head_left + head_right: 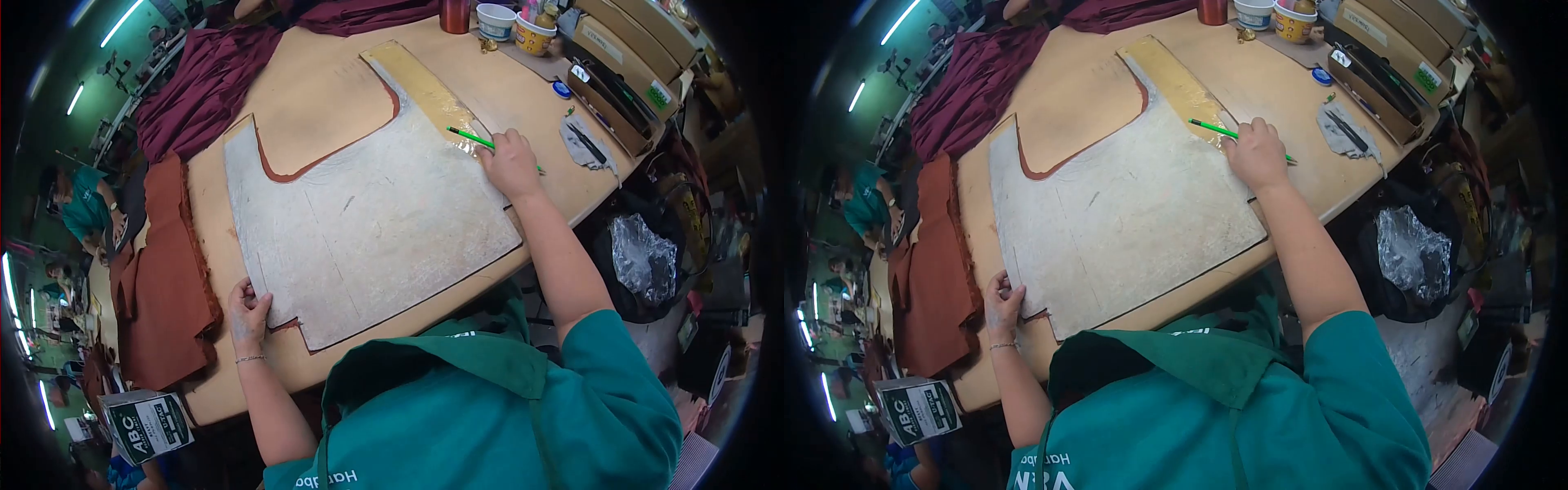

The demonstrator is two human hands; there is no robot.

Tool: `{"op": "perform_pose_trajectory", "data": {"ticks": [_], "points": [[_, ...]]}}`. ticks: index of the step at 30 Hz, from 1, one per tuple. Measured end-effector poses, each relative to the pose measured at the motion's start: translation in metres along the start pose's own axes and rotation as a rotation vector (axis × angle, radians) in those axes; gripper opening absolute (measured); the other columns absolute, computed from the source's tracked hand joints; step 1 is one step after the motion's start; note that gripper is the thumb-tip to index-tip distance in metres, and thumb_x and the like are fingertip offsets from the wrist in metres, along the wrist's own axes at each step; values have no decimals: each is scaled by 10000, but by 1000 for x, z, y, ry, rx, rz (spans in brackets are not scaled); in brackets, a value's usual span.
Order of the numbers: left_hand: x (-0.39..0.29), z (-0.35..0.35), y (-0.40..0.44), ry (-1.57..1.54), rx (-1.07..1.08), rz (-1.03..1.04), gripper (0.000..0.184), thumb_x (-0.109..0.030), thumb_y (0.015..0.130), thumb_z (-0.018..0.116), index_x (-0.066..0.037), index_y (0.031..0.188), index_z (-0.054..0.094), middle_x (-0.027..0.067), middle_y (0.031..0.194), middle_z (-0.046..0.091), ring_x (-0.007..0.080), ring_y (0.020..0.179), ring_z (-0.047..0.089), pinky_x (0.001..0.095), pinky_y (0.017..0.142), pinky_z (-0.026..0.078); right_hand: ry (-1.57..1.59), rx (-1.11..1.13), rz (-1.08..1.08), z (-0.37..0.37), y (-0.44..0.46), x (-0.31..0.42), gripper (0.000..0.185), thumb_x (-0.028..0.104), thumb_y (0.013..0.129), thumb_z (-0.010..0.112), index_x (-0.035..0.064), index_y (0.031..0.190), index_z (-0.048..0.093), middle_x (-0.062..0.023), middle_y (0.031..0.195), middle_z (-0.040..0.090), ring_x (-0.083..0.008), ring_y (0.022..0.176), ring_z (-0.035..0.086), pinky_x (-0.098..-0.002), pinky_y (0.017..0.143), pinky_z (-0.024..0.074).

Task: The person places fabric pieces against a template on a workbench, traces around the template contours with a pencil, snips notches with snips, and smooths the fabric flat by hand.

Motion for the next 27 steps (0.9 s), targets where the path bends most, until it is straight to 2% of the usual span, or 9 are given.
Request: {"op": "perform_pose_trajectory", "data": {"ticks": [7,19,27], "points": [[-5,1,-5,70,-31,3,478,-83,680,690,-18,1125,527,37,928,485,83,671,462,225,650,444,52,18,-20,-1,1,-1,274,251,702,663,-4,745,572,-142,812,520,-309,775,532,-399,680,464],[-24,1,-9,255,-61,136,479,-60,690,679,24,1133,516,89,890,479,153,715,513,270,680,460,69,-3,-60,1,1,-2,276,244,703,657,-14,749,572,-153,808,524,-325,773,528,-408,685,451],[-27,4,-8,256,-46,178,497,-58,688,683,38,1142,506,116,893,478,195,788,542,283,700,472,44,11,-87,2,3,-5,266,230,708,650,-22,742,573,-184,805,529,-343,778,528,-416,700,444]]}}
Point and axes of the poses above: each hand's wrist, its own y-axis towards the middle knuckle, its own z-axis out of the palm, x = y × z, the point moved 4 cm from there along y, towards the middle knuckle
